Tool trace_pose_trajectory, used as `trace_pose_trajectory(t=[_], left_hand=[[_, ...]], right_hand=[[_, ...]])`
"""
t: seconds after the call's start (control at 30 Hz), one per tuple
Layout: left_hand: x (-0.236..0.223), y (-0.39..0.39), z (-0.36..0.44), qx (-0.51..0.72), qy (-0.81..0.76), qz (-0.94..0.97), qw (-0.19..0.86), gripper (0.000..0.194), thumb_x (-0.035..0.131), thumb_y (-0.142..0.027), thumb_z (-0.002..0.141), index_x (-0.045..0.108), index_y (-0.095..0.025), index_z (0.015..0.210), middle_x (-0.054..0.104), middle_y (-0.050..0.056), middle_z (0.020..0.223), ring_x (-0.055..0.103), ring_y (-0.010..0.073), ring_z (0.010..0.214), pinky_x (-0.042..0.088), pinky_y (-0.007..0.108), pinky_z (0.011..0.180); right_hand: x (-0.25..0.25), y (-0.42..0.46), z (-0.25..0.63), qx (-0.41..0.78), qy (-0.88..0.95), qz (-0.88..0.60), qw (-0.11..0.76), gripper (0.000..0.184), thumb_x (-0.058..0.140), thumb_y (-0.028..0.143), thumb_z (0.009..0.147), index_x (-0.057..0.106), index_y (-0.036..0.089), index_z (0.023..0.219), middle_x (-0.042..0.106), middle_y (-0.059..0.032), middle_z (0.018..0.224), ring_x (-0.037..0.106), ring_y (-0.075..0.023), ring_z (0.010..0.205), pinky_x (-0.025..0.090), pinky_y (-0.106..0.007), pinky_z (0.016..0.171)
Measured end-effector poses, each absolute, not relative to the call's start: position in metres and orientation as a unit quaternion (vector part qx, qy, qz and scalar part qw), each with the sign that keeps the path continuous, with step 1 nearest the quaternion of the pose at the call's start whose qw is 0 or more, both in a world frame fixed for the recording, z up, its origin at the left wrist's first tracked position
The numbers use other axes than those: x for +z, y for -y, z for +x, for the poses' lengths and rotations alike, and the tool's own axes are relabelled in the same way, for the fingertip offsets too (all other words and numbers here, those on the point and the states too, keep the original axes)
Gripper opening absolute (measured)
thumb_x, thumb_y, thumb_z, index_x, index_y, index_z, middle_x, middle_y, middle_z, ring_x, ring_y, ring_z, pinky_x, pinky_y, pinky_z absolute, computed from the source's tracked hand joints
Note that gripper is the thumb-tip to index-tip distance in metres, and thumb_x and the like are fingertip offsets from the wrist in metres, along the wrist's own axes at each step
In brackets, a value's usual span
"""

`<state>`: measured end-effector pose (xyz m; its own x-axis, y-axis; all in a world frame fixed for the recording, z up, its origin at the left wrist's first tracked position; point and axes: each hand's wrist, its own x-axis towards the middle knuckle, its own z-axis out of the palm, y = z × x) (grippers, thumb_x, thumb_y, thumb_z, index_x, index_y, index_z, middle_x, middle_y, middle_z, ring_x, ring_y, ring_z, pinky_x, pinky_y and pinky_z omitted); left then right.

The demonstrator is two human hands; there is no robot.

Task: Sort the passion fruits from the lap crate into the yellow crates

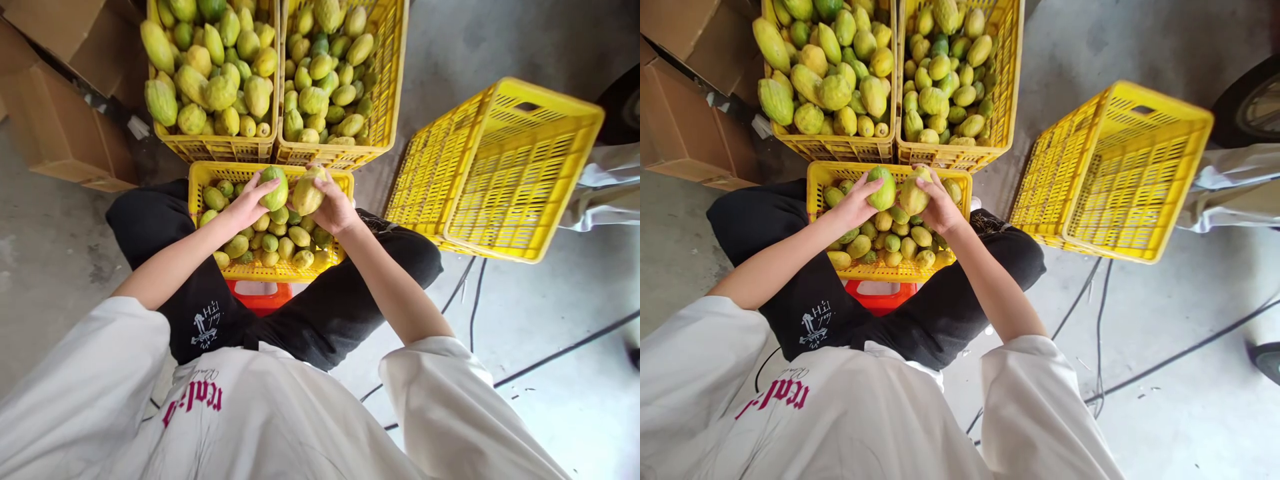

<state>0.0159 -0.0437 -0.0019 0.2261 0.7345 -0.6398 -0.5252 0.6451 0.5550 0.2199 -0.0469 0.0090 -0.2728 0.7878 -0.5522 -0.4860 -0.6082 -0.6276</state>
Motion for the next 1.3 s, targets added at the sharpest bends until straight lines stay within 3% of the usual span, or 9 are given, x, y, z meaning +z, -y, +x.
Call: trace_pose_trajectory(t=[0.13, 0.23, 0.47, 0.7, 0.83, 0.93, 1.07, 1.17, 1.3], left_hand=[[0.004, 0.036, 0.013, 0.414, -0.455, 0.088, 0.783, 0.035, 0.056, -0.036, 0.113, 0.072, -0.022, 0.14, 0.087, 0.009, 0.122, 0.084, 0.0376, 0.141, 0.07, 0.053, 0.117], [0.006, 0.03, 0.01, 0.402, -0.452, 0.08, 0.792, 0.043, 0.046, -0.028, 0.112, 0.073, -0.019, 0.144, 0.089, 0.011, 0.119, 0.084, 0.0383, 0.139, 0.071, 0.056, 0.115], [-0.001, 0.034, 0.009, 0.385, -0.464, 0.109, 0.791, 0.037, 0.082, -0.03, 0.11, 0.073, -0.024, 0.145, 0.091, 0.007, 0.123, 0.09, 0.0275, 0.126, 0.072, 0.037, 0.11], [0.002, 0.046, 0.02, 0.338, -0.466, 0.118, 0.809, 0.043, 0.086, -0.049, 0.113, 0.078, -0.019, 0.143, 0.092, 0.011, 0.116, 0.092, 0.0306, 0.122, 0.073, 0.039, 0.106], [0.002, 0.046, 0.02, 0.354, -0.454, 0.112, 0.81, 0.045, 0.087, -0.04, 0.11, 0.075, -0.021, 0.148, 0.092, 0.011, 0.126, 0.09, 0.0311, 0.13, 0.071, 0.04, 0.115], [0.007, 0.043, 0.02, 0.37, -0.468, 0.093, 0.797, 0.034, 0.07, -0.032, 0.114, 0.076, -0.02, 0.145, 0.091, 0.01, 0.126, 0.088, 0.0319, 0.131, 0.072, 0.043, 0.115], [0.008, 0.038, 0.019, 0.385, -0.486, 0.067, 0.782, 0.043, 0.045, -0.017, 0.111, 0.076, -0.019, 0.141, 0.091, 0.008, 0.121, 0.088, 0.0309, 0.128, 0.075, 0.044, 0.109], [0.002, 0.036, 0.017, 0.382, -0.48, 0.084, 0.785, 0.033, 0.059, -0.023, 0.11, 0.076, -0.019, 0.138, 0.091, 0.008, 0.12, 0.088, 0.031, 0.128, 0.074, 0.042, 0.11], [-0.006, 0.038, 0.015, 0.382, -0.47, 0.129, 0.785, 0.028, 0.081, -0.034, 0.107, 0.077, -0.02, 0.131, 0.091, 0.009, 0.124, 0.087, 0.0308, 0.135, 0.071, 0.039, 0.117]], right_hand=[[0.013, 0.042, 0.227, 0.778, 0.15, -0.476, 0.382, 0.022, 0.076, 0.051, 0.098, 0.07, 0.033, 0.11, 0.086, 0.0005, 0.099, 0.082, -0.0329, 0.133, 0.062, -0.052, 0.121], [0.013, 0.041, 0.229, 0.765, 0.154, -0.494, 0.384, 0.019, 0.075, 0.049, 0.099, 0.07, 0.033, 0.108, 0.087, -0.0005, 0.1, 0.081, -0.0336, 0.137, 0.063, -0.052, 0.12], [0.001, 0.042, 0.227, 0.771, 0.169, -0.495, 0.364, 0.025, 0.088, 0.049, 0.1, 0.071, 0.032, 0.109, 0.088, -0.0008, 0.099, 0.082, -0.0338, 0.136, 0.068, -0.048, 0.114], [-0.007, 0.046, 0.222, 0.8, 0.147, -0.474, 0.339, 0.025, 0.088, 0.044, 0.102, 0.068, 0.03, 0.11, 0.086, -0.0003, 0.099, 0.082, -0.0308, 0.131, 0.066, -0.049, 0.12], [-0.004, 0.047, 0.22, 0.794, 0.144, -0.473, 0.354, 0.029, 0.091, 0.04, 0.098, 0.066, 0.032, 0.111, 0.086, 0.0008, 0.101, 0.08, -0.0314, 0.134, 0.064, -0.052, 0.123], [-0.002, 0.045, 0.221, 0.79, 0.142, -0.482, 0.352, 0.027, 0.088, 0.047, 0.1, 0.066, 0.032, 0.108, 0.086, -0.0007, 0.099, 0.079, -0.0331, 0.137, 0.064, -0.053, 0.123], [-0.002, 0.04, 0.227, 0.783, 0.147, -0.489, 0.355, 0.029, 0.077, 0.059, 0.104, 0.072, 0.03, 0.106, 0.087, -0.0039, 0.097, 0.079, -0.034, 0.137, 0.064, -0.053, 0.12], [-0.004, 0.039, 0.231, 0.777, 0.173, -0.493, 0.351, 0.038, 0.075, 0.066, 0.104, 0.078, 0.029, 0.115, 0.089, -0.0048, 0.101, 0.081, -0.0342, 0.136, 0.065, -0.052, 0.118], [-0.011, 0.04, 0.232, 0.762, 0.214, -0.505, 0.345, 0.052, 0.091, 0.074, 0.094, 0.084, 0.032, 0.125, 0.092, -0.007, 0.111, 0.082, -0.0393, 0.135, 0.07, -0.055, 0.112]])
